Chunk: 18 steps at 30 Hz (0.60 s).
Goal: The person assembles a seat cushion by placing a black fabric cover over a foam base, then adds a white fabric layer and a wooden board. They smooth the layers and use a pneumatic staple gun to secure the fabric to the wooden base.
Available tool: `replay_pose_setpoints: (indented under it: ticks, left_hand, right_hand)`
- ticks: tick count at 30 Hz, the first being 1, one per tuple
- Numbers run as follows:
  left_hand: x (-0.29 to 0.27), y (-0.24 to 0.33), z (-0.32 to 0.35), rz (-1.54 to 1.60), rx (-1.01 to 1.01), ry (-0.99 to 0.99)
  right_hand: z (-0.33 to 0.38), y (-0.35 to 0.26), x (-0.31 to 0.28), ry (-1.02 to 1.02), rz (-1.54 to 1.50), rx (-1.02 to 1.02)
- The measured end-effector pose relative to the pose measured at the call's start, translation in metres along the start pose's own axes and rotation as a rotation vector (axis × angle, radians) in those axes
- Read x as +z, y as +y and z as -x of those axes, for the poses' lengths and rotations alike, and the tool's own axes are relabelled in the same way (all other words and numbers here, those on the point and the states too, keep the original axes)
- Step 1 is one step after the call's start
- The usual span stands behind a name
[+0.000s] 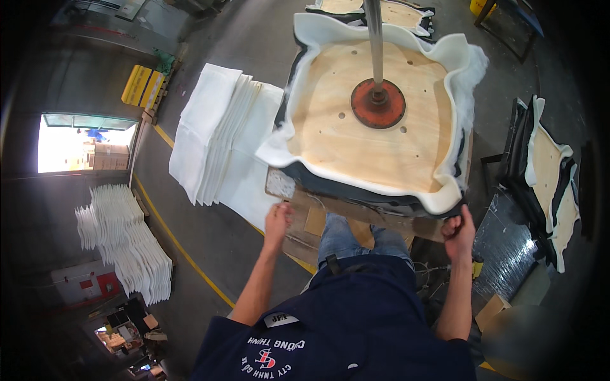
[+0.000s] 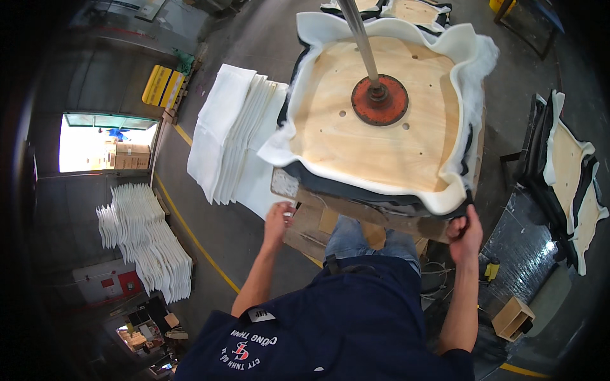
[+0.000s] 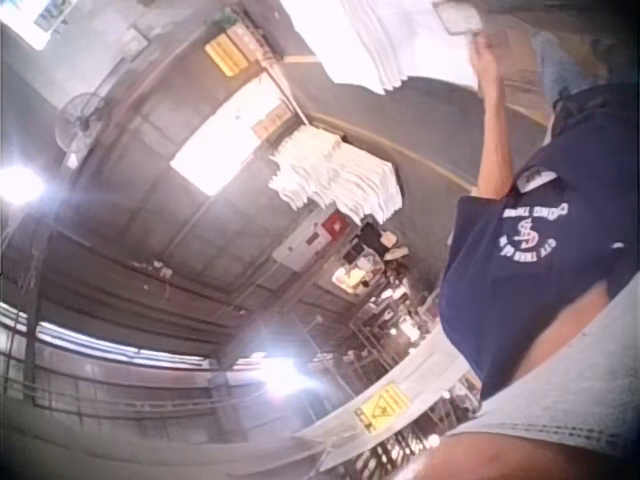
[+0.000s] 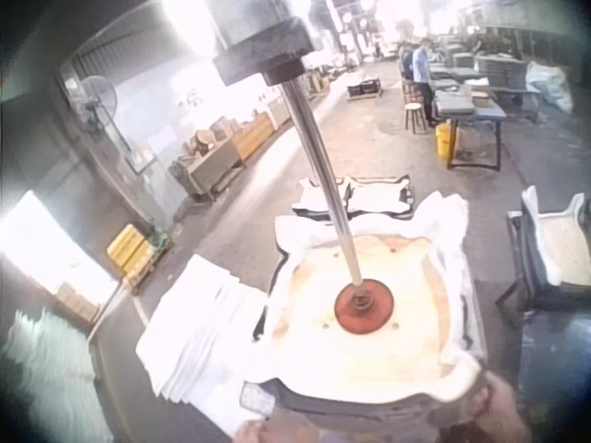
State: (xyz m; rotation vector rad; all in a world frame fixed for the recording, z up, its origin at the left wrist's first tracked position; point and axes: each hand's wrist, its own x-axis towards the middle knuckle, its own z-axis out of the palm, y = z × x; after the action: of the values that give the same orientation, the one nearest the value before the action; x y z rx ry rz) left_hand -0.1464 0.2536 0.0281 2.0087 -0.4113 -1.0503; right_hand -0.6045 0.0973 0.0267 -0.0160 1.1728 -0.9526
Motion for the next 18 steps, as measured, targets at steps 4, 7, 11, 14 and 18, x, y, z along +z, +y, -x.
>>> replay_pose_setpoints:
  ticks: [4,7,11,14,18]
  left_hand:
    - [-0.007,0.029,-0.031,-0.035,0.096,0.135]
    - [0.006,0.039,-0.038,-0.108,0.126,0.009]
    - [0.023,0.016,-0.031,-0.250,0.040,-0.231]
    - [0.052,0.010,-0.014,-0.149,0.091,-0.206]
    - [0.072,-0.007,0.006,-0.177,0.128,-0.418]
  right_hand:
    - [0.003,-0.011,0.018,0.100,-0.213,-0.323]
    - [-0.001,0.030,0.003,0.107,-0.105,-0.257]
    - [0.018,0.106,0.042,-0.062,0.554,0.151]
    - [0.018,0.154,0.069,-0.546,0.897,0.246]
    - [0.014,0.164,0.098,-0.613,0.917,0.392]
